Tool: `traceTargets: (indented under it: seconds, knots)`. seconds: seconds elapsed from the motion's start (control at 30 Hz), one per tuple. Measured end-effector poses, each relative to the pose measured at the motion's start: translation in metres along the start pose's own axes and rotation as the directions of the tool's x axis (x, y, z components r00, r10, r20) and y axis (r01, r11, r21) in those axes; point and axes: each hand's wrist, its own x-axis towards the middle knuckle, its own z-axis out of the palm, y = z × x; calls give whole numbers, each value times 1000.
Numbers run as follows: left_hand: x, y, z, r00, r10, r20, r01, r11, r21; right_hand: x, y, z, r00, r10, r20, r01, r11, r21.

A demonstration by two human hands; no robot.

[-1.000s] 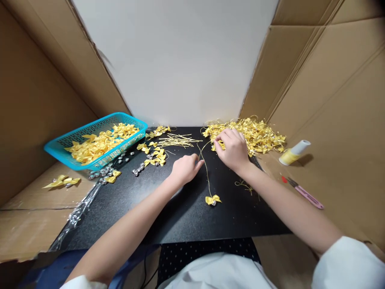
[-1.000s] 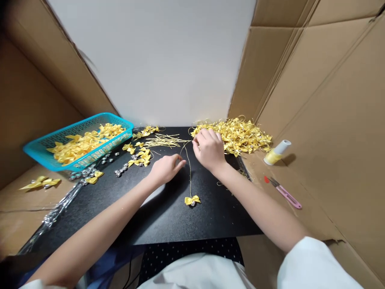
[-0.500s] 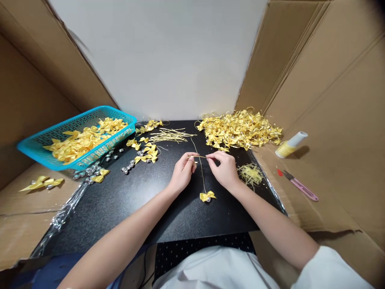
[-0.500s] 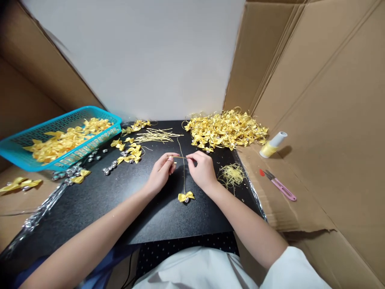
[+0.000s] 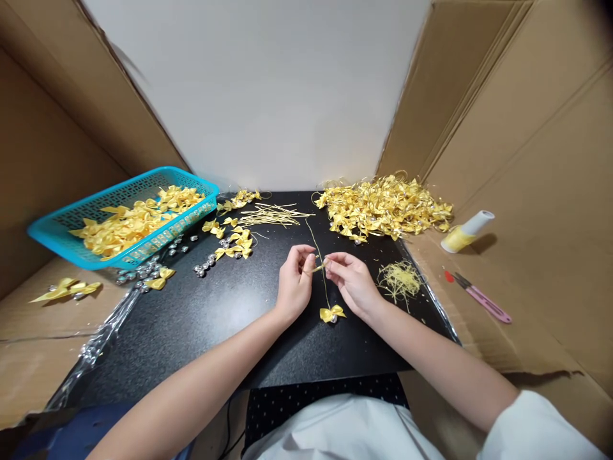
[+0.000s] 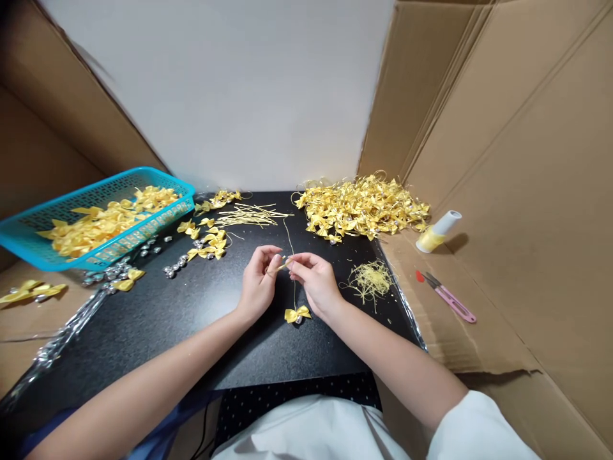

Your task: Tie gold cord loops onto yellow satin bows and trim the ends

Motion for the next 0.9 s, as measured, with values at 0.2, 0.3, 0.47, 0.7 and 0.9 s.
traceTargets:
  seconds: [0.2, 0.3, 0.47, 0.7, 0.9]
  knots:
    - [-3, 4, 1, 997, 73, -5, -73, 996, -60, -3, 5, 2, 995, 102, 25, -104, 975, 197]
    - [-4, 5, -1, 991, 131, -9, -131, 991, -16, 0, 5, 0, 994, 106, 22, -108, 971, 213]
    - [-5, 6, -2, 979, 205, 3, -205, 978, 36, 3, 7, -1, 985, 171, 20, -170, 947, 271]
    - [-6, 9, -4, 968, 250, 32, -252, 966, 56, 4, 10, -2, 991, 132, 6, -129, 959, 254]
    - [-5, 9, -3, 956, 293, 33, -294, 953, 72, 5, 15, -5, 997, 72, 16, -74, 979, 188]
